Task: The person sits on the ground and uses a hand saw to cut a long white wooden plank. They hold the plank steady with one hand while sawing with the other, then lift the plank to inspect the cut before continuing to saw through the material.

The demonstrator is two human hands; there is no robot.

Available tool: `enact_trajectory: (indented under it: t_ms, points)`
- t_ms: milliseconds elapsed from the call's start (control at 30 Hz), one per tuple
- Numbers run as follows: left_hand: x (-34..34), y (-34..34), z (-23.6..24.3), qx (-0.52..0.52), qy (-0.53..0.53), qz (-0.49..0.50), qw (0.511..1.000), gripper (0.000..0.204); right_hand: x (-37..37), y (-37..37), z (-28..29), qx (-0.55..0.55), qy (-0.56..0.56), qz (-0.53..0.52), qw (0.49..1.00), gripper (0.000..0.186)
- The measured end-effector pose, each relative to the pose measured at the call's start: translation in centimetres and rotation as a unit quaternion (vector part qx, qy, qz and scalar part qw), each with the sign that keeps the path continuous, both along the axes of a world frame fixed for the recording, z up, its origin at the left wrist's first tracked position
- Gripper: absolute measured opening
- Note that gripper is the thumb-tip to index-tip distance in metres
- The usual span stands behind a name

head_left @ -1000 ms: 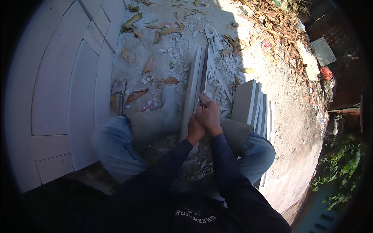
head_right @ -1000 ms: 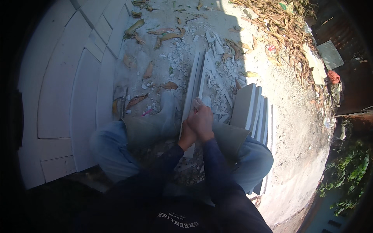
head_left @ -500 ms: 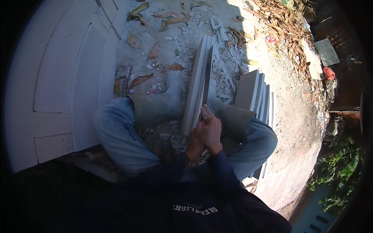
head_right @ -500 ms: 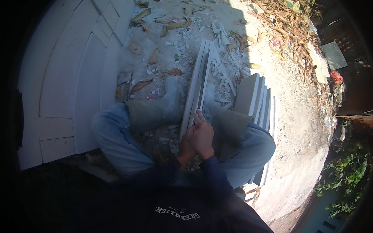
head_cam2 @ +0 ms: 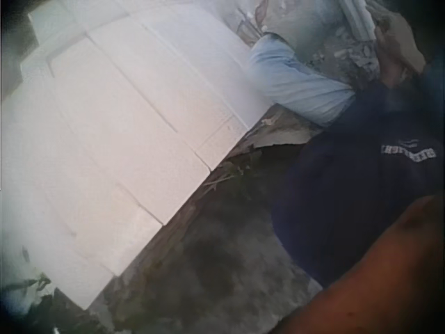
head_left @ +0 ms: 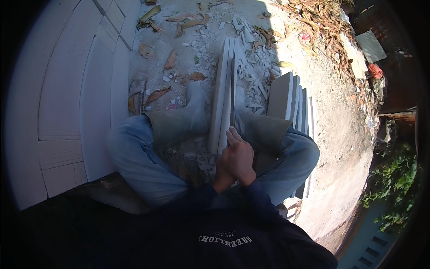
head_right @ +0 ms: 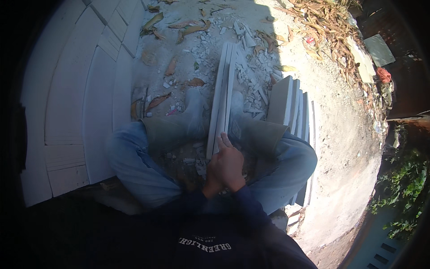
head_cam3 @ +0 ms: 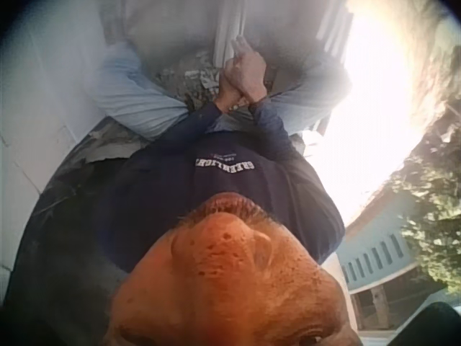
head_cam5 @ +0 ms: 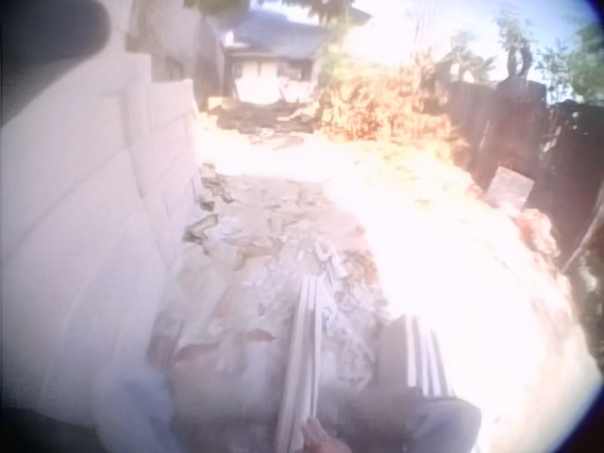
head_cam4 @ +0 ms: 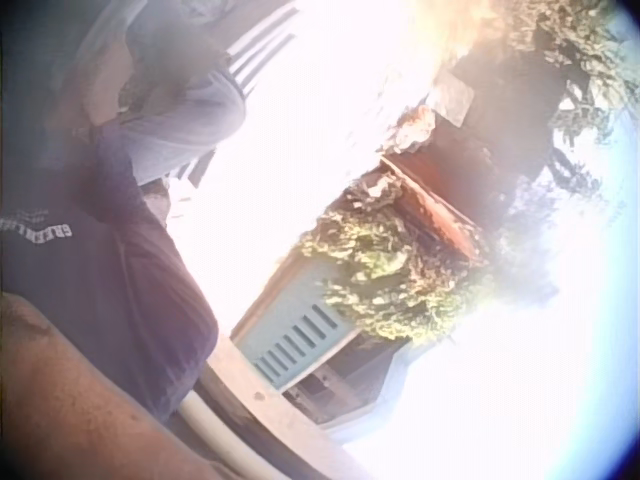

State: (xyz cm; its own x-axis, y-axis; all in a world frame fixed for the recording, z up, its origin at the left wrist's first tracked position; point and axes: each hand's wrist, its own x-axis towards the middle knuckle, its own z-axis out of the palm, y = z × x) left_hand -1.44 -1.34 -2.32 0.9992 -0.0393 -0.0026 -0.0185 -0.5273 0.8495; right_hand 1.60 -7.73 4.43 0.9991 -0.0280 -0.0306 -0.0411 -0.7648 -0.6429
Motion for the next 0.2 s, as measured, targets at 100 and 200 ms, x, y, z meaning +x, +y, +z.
enact_trajectory:
  t_ms: [100, 200]
  points:
    - [6.1, 0.3, -1.7, -0.057, 0.026, -0.018, 0.998, 0.051, 7.6, -0.4, -0.5, -0.032, -0.013, 0.011, 0.999, 0.047]
    - [9.8, 0.3, -3.3, 0.023, 0.037, -0.04, 0.998, 0.055, 10.4, -1.1, -1.6, -0.051, 0.036, 0.042, 0.997, 0.049]
